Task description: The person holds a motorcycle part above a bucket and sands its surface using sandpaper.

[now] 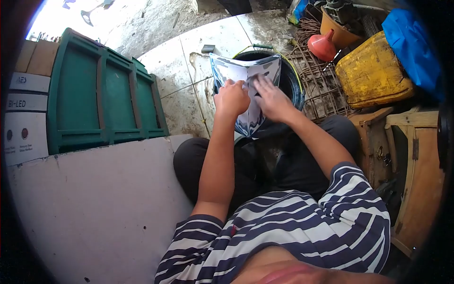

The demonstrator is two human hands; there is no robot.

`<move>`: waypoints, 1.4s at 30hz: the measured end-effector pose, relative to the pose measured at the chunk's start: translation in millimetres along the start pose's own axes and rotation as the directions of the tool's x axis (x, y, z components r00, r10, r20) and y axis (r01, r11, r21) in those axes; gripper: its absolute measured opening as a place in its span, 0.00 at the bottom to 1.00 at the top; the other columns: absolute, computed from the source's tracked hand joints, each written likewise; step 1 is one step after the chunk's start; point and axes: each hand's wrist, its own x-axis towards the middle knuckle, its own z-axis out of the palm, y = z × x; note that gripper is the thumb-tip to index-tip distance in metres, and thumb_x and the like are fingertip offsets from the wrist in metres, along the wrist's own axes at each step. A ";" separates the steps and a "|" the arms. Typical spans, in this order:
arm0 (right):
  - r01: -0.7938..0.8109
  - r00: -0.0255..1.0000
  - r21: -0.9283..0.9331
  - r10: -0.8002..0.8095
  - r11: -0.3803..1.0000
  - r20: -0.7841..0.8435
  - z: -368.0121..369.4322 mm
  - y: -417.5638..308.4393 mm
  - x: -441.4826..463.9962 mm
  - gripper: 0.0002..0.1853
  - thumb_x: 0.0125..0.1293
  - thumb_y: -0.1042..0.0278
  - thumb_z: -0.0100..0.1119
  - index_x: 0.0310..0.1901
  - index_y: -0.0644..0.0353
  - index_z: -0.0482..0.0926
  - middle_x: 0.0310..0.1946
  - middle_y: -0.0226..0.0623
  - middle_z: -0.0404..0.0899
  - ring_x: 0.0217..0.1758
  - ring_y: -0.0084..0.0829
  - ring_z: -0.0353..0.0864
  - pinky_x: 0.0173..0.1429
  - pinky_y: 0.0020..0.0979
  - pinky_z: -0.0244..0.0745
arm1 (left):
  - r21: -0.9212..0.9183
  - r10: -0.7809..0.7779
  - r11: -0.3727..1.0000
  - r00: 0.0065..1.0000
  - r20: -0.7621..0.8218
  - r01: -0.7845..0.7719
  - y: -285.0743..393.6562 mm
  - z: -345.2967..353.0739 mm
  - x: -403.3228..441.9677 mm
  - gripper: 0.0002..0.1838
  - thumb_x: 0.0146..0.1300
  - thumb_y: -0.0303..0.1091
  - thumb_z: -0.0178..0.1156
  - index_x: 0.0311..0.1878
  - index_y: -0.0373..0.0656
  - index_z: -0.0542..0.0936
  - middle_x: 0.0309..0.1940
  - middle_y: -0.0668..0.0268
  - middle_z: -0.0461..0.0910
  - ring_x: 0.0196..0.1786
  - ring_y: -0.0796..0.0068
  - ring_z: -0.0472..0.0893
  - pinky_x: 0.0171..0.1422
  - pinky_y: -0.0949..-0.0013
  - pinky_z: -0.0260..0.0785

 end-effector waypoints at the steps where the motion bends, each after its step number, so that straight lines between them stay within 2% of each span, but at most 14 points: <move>1: -0.063 0.996 -0.001 0.063 0.998 0.061 -21.3 -10.2 1.5 0.35 0.80 0.50 0.45 0.80 0.64 0.59 0.84 0.52 0.51 0.88 0.47 0.50 0.84 0.54 0.54 | 0.001 -0.003 1.000 1.000 0.003 0.003 -0.1 0.9 -1.3 0.22 0.73 0.47 0.55 0.66 0.54 0.82 0.66 0.51 0.78 0.63 0.45 0.81 0.65 0.43 0.74; 5: -0.320 0.947 0.159 0.322 0.934 0.020 -23.4 24.1 15.2 0.37 0.80 0.49 0.46 0.81 0.64 0.56 0.84 0.54 0.50 0.88 0.49 0.49 0.85 0.51 0.52 | -0.019 0.004 1.000 1.000 0.017 -0.004 -0.9 -0.6 -1.8 0.22 0.73 0.46 0.55 0.67 0.54 0.82 0.66 0.51 0.78 0.63 0.45 0.81 0.66 0.43 0.74; 9: -0.113 0.993 0.037 0.111 0.993 0.045 -15.9 -11.7 -0.3 0.39 0.77 0.54 0.52 0.79 0.72 0.55 0.82 0.66 0.49 0.86 0.63 0.47 0.87 0.48 0.49 | -0.001 0.002 1.000 1.000 0.001 -0.002 2.0 -3.2 -1.7 0.22 0.73 0.45 0.55 0.66 0.52 0.82 0.65 0.50 0.79 0.63 0.43 0.81 0.68 0.46 0.73; 10: -0.042 0.999 0.052 0.042 0.998 0.013 -17.0 -17.5 -2.0 0.39 0.77 0.55 0.53 0.80 0.70 0.55 0.83 0.62 0.49 0.86 0.59 0.48 0.86 0.47 0.51 | -0.001 0.001 1.000 1.000 0.001 -0.001 1.7 -2.0 -2.4 0.22 0.73 0.44 0.55 0.66 0.51 0.82 0.65 0.49 0.79 0.63 0.42 0.81 0.69 0.47 0.73; 13: -0.214 0.976 0.023 0.213 0.977 0.050 -24.8 0.6 9.1 0.36 0.79 0.51 0.47 0.81 0.62 0.57 0.84 0.50 0.51 0.87 0.47 0.50 0.84 0.59 0.51 | -0.018 0.003 1.000 1.000 0.006 -0.002 0.1 0.4 -1.7 0.22 0.73 0.46 0.56 0.66 0.54 0.83 0.65 0.51 0.79 0.62 0.46 0.82 0.66 0.43 0.74; 16: -0.278 0.957 0.044 0.281 0.960 -0.075 -16.2 10.9 14.2 0.35 0.79 0.50 0.47 0.80 0.63 0.59 0.83 0.52 0.54 0.87 0.49 0.52 0.84 0.60 0.51 | -0.015 0.000 1.000 1.000 -0.006 0.000 1.0 0.0 -2.3 0.22 0.73 0.46 0.56 0.66 0.53 0.83 0.65 0.51 0.79 0.62 0.45 0.82 0.65 0.43 0.74; 19: -0.126 0.992 0.014 0.126 0.992 -0.001 -19.3 -20.1 -0.7 0.35 0.79 0.50 0.46 0.80 0.62 0.60 0.83 0.51 0.55 0.86 0.49 0.54 0.84 0.62 0.48 | 0.008 0.014 1.000 1.000 -0.011 -0.014 -0.6 1.3 -1.2 0.21 0.73 0.46 0.56 0.65 0.53 0.83 0.64 0.50 0.79 0.62 0.46 0.82 0.64 0.44 0.75; 22: -0.228 0.973 -0.083 0.230 0.970 0.019 -25.7 1.0 12.5 0.35 0.80 0.50 0.46 0.80 0.62 0.59 0.84 0.49 0.54 0.86 0.45 0.53 0.85 0.63 0.44 | -0.025 0.014 1.000 1.000 -0.014 -0.014 -0.1 0.2 -3.0 0.21 0.73 0.46 0.56 0.64 0.53 0.83 0.63 0.50 0.79 0.61 0.45 0.83 0.63 0.43 0.76; 24: -0.401 0.913 0.083 0.405 0.912 -0.037 -22.1 21.1 19.6 0.35 0.80 0.49 0.44 0.81 0.61 0.58 0.84 0.48 0.53 0.88 0.43 0.50 0.85 0.63 0.42 | -0.001 0.013 1.000 1.000 -0.008 -0.013 1.1 -1.5 -4.4 0.21 0.73 0.45 0.55 0.65 0.52 0.83 0.62 0.49 0.80 0.61 0.43 0.83 0.64 0.44 0.75; 30: -0.094 0.992 -0.040 0.097 0.995 0.078 -27.6 -28.7 3.1 0.34 0.80 0.49 0.45 0.82 0.52 0.59 0.84 0.50 0.53 0.87 0.51 0.51 0.84 0.67 0.44 | 0.004 -0.006 1.000 1.000 0.006 0.006 2.1 -0.5 -3.2 0.22 0.73 0.44 0.55 0.66 0.51 0.81 0.64 0.47 0.79 0.62 0.41 0.82 0.67 0.45 0.74; 33: -0.344 0.933 0.164 0.357 0.925 -0.056 -28.0 5.5 17.0 0.34 0.80 0.48 0.44 0.81 0.53 0.59 0.84 0.49 0.53 0.88 0.51 0.48 0.84 0.67 0.45 | -0.020 -0.006 1.000 1.000 0.004 0.006 4.0 -5.7 -6.1 0.22 0.72 0.45 0.56 0.66 0.51 0.81 0.64 0.48 0.79 0.62 0.42 0.82 0.68 0.46 0.74; 37: -0.218 0.975 0.015 0.218 0.976 0.040 -14.1 -9.7 6.8 0.36 0.79 0.46 0.44 0.83 0.53 0.55 0.85 0.47 0.49 0.89 0.46 0.45 0.84 0.68 0.44 | 0.015 -0.006 1.000 1.000 -0.012 0.006 3.4 -1.6 -1.0 0.23 0.72 0.46 0.57 0.67 0.51 0.81 0.64 0.50 0.79 0.62 0.45 0.82 0.63 0.42 0.75; 40: -0.269 0.962 -0.019 0.269 0.963 0.054 -26.3 -3.9 10.4 0.39 0.79 0.43 0.45 0.84 0.53 0.52 0.86 0.44 0.47 0.90 0.45 0.42 0.83 0.69 0.42 | 0.007 -0.008 1.000 1.000 0.000 0.008 1.8 0.3 -2.5 0.23 0.72 0.46 0.57 0.68 0.52 0.80 0.64 0.50 0.79 0.62 0.45 0.82 0.64 0.42 0.75; 42: -0.428 0.899 0.177 0.438 0.886 -0.014 -22.5 11.7 17.1 0.42 0.78 0.38 0.45 0.84 0.54 0.51 0.87 0.44 0.45 0.90 0.46 0.41 0.84 0.69 0.40 | 0.001 -0.017 1.000 1.000 0.000 0.017 4.2 -2.8 -4.1 0.24 0.72 0.46 0.57 0.68 0.51 0.80 0.65 0.50 0.78 0.63 0.44 0.82 0.64 0.41 0.74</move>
